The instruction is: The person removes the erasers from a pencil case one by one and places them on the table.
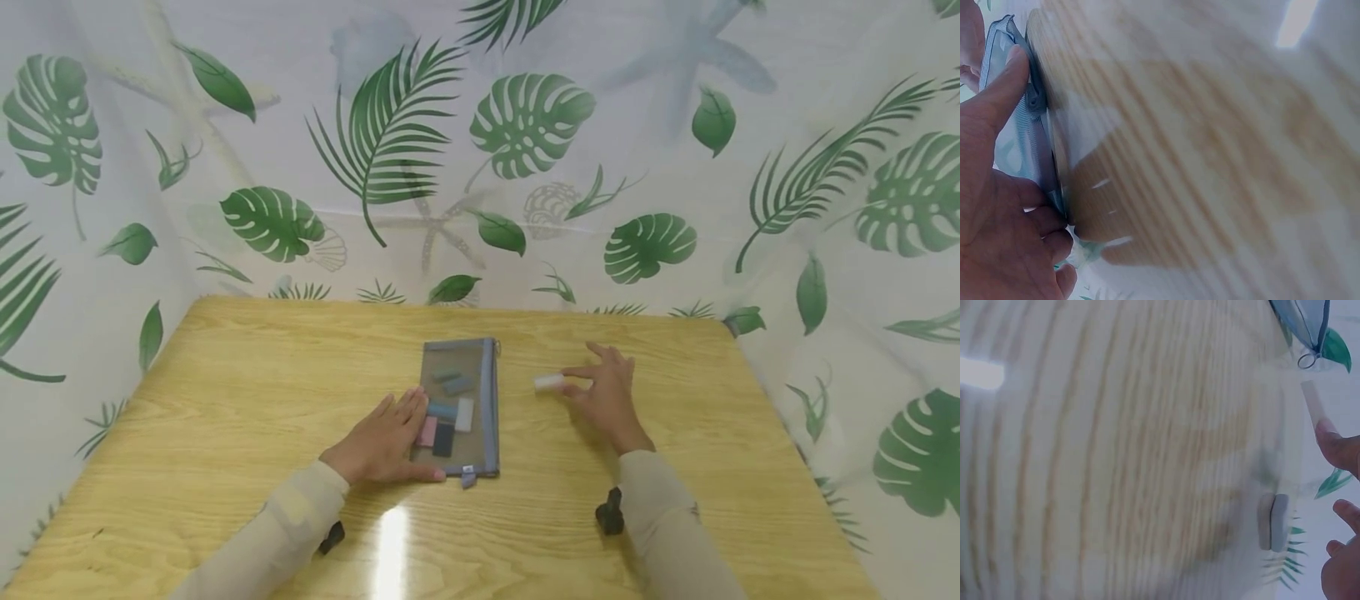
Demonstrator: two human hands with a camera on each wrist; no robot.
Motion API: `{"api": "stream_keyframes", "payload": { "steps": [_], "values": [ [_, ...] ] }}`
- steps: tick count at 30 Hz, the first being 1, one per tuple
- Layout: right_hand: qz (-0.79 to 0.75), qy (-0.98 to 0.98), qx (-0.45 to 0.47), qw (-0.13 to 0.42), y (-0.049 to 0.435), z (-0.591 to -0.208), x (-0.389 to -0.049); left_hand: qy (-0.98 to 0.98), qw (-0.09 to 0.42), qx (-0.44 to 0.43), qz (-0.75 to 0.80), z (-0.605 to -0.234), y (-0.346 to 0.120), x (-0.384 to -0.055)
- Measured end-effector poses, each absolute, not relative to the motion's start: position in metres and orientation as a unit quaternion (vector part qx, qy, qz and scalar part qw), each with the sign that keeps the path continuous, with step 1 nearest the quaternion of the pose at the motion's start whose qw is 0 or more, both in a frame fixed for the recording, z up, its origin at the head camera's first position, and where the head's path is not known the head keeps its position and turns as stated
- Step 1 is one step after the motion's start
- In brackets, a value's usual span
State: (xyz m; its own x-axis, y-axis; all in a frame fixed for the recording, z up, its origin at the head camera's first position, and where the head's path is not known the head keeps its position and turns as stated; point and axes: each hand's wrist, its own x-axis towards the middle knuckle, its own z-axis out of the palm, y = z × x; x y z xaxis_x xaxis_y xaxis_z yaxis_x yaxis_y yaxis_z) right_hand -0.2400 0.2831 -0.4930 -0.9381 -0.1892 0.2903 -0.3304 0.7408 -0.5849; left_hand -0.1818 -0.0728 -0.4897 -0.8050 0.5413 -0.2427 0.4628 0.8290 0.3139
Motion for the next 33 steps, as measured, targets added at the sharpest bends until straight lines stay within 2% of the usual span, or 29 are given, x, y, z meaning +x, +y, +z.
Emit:
{"api": "stream_keyframes", "payload": {
  "steps": [16, 33],
  "values": [
    [0.308, -0.935, 0.047, 0.167, 0.293, -0.508, -0.25, 0.944, 0.161, 0.264, 0.111, -0.492, -0.072, -0.183],
    [0.293, -0.942, 0.04, 0.161, 0.3, -0.517, -0.252, 0.945, 0.163, 0.262, 0.109, -0.488, -0.072, -0.182]
  ]
}}
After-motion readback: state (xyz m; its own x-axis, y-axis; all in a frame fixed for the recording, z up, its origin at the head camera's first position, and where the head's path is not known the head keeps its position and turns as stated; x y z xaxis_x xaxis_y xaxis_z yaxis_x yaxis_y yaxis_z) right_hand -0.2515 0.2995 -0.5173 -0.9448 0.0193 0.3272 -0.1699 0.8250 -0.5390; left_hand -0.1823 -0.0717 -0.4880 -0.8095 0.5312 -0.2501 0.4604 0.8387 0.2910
